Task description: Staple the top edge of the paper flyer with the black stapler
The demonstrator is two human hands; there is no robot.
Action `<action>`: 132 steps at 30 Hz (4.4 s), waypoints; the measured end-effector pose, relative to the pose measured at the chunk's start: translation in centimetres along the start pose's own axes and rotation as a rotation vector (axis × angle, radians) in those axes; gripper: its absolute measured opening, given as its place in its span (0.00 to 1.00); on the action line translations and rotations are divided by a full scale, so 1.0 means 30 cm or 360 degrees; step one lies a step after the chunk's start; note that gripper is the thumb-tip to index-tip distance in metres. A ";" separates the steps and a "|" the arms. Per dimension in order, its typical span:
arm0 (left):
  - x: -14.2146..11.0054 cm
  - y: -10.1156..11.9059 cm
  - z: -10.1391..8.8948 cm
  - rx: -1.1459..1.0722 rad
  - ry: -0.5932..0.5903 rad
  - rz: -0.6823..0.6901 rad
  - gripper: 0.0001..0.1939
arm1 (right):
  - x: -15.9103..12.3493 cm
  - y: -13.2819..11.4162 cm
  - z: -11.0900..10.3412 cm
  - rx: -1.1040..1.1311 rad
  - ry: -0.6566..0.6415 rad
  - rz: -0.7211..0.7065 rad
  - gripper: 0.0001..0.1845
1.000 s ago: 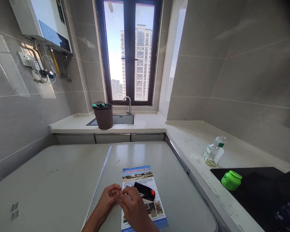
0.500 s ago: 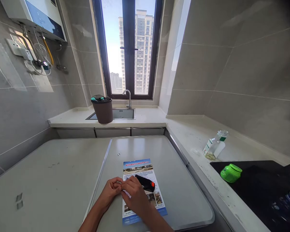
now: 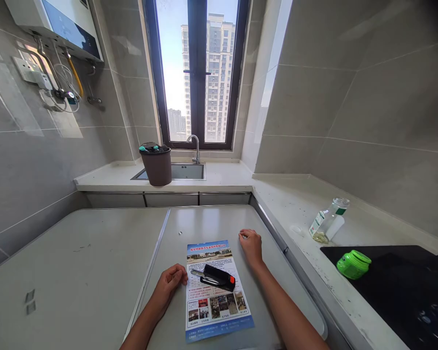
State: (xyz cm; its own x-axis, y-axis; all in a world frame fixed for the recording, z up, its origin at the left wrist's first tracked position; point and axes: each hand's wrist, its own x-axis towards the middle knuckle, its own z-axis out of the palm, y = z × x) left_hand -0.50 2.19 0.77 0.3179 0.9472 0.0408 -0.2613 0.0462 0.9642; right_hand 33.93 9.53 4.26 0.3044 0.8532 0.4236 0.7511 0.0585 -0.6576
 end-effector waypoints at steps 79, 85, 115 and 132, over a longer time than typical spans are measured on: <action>0.076 -0.010 0.098 0.1071 0.0376 0.0372 0.13 | -0.394 -0.101 -0.037 0.0501 -0.0939 -0.0483 0.15; 0.076 -0.004 0.112 0.1070 0.0325 0.0397 0.12 | -0.392 -0.094 -0.035 0.0515 -0.0949 -0.0516 0.16; 0.085 -0.025 0.093 0.1151 0.0358 0.0458 0.08 | -0.389 -0.083 -0.034 0.0539 -0.1004 -0.0510 0.16; 0.087 -0.027 0.082 0.0783 0.0444 0.0239 0.12 | -0.390 -0.084 -0.037 0.0527 -0.1000 -0.0505 0.17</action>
State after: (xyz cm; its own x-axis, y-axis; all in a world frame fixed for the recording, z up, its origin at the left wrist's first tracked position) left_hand 2.77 3.85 0.76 0.0406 0.9827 0.1804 0.1904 -0.1849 0.9641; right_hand 29.13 -1.16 1.65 -0.3596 0.8975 0.2552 0.5024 0.4167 -0.7576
